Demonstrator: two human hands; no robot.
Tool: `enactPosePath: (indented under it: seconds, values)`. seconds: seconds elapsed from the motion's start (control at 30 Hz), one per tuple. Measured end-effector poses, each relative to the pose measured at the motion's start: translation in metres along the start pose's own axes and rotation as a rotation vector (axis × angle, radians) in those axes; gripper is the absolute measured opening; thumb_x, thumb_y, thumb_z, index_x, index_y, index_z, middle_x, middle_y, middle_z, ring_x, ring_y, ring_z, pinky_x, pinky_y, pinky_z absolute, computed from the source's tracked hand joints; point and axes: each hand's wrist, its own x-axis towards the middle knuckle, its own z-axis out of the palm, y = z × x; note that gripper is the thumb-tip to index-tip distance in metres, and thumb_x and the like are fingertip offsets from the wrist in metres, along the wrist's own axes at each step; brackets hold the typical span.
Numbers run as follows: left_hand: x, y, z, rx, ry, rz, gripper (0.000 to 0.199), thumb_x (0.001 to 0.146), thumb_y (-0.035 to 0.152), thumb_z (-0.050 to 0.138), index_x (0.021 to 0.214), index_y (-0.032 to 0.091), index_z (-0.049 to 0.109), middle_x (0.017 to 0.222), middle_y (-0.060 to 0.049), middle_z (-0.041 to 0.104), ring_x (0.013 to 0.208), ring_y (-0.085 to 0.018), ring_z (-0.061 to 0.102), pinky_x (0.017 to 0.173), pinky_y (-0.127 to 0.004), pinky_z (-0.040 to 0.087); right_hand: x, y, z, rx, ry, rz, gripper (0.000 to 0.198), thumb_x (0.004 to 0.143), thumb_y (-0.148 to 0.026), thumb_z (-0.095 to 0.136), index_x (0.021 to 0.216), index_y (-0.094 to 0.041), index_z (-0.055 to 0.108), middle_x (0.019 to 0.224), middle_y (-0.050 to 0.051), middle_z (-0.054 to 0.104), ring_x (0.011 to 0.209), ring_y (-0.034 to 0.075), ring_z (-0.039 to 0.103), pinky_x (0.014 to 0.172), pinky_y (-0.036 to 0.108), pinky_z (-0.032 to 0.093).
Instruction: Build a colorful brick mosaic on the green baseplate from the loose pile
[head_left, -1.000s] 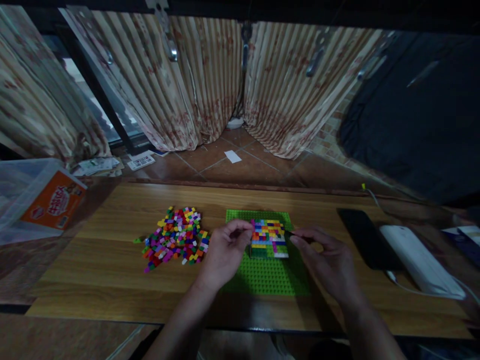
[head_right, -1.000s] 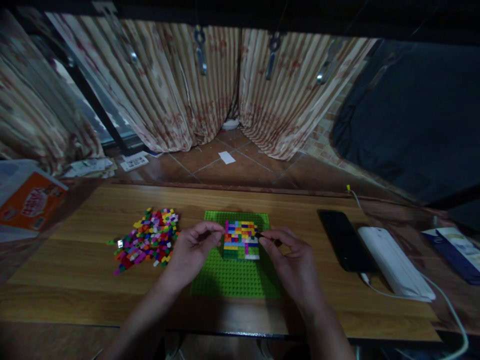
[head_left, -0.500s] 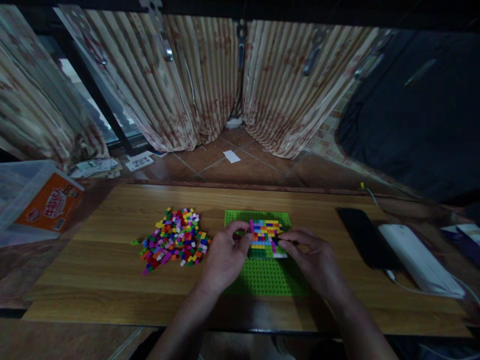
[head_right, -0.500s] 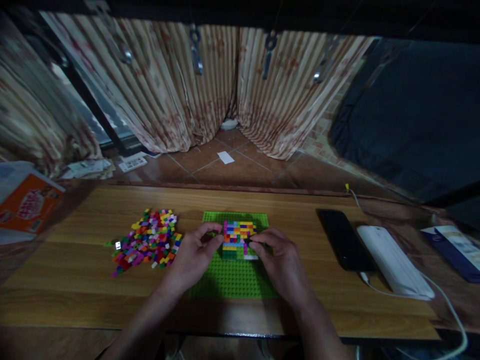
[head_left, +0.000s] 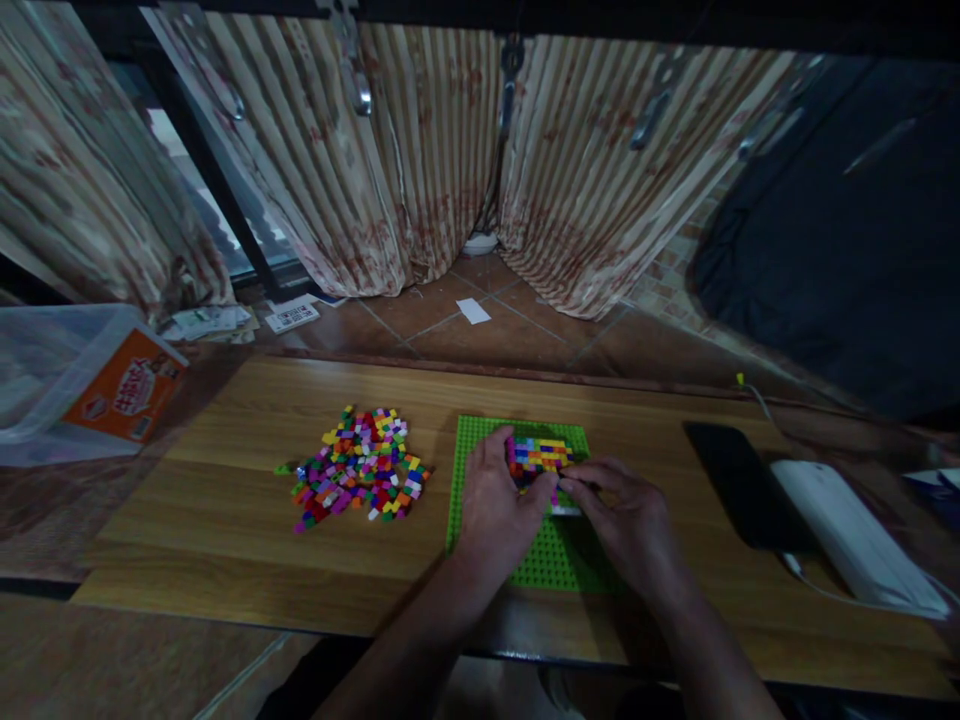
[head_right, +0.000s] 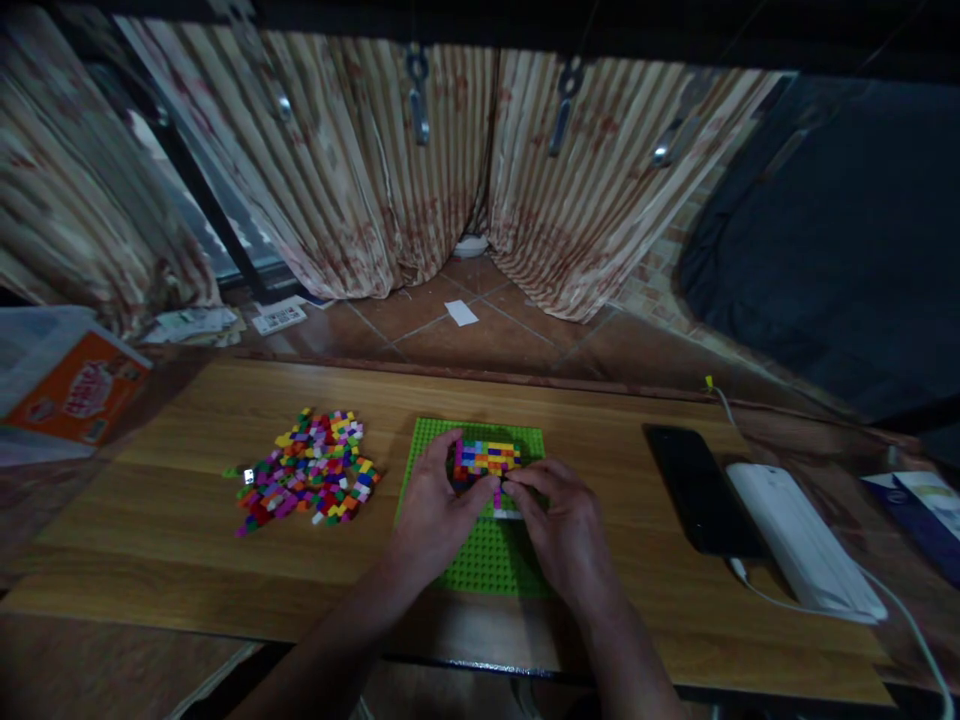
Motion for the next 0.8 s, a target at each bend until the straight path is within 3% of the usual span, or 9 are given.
enactPosePath:
  seconds: [0.2, 0.63, 0.7, 0.8]
  values:
    - [0.0, -0.001, 0.011, -0.029, 0.068, -0.046, 0.062, 0.07, 0.028, 0.07, 0.129, 0.018, 0.053, 0.125, -0.014, 0.059, 0.119, -0.03, 0.053, 0.104, -0.045, 0.041, 0.0, -0.002, 0.0, -0.033, 0.022, -0.005, 0.017, 0.086, -0.036, 0.064, 0.085, -0.023, 0.075, 0.087, 0.005, 0.07, 0.081, 0.019, 0.066, 0.075, 0.031, 0.051]
    - [-0.002, 0.003, 0.014, -0.062, 0.078, -0.107, 0.063, 0.067, 0.023, 0.071, 0.127, 0.016, 0.053, 0.12, -0.013, 0.06, 0.116, -0.028, 0.053, 0.104, -0.043, 0.04, -0.002, 0.001, -0.004, -0.006, -0.047, -0.023, 0.021, 0.087, -0.039, 0.062, 0.091, -0.022, 0.074, 0.092, 0.006, 0.073, 0.085, 0.02, 0.068, 0.076, 0.032, 0.053]
    - [-0.002, -0.001, 0.01, -0.127, 0.054, -0.097, 0.061, 0.071, 0.026, 0.07, 0.128, 0.015, 0.052, 0.121, -0.013, 0.06, 0.117, -0.028, 0.054, 0.104, -0.042, 0.04, -0.001, 0.002, -0.007, -0.019, 0.01, -0.024, 0.021, 0.085, -0.041, 0.065, 0.09, -0.022, 0.074, 0.091, 0.005, 0.073, 0.082, 0.02, 0.068, 0.074, 0.032, 0.053]
    - [0.003, -0.006, -0.002, -0.254, 0.063, -0.11, 0.054, 0.078, 0.031, 0.066, 0.127, 0.014, 0.052, 0.123, -0.014, 0.06, 0.114, -0.025, 0.057, 0.099, -0.039, 0.044, 0.0, -0.003, -0.008, -0.045, 0.197, 0.007, 0.021, 0.084, -0.041, 0.066, 0.084, -0.021, 0.073, 0.083, 0.005, 0.072, 0.075, 0.019, 0.067, 0.068, 0.031, 0.052]
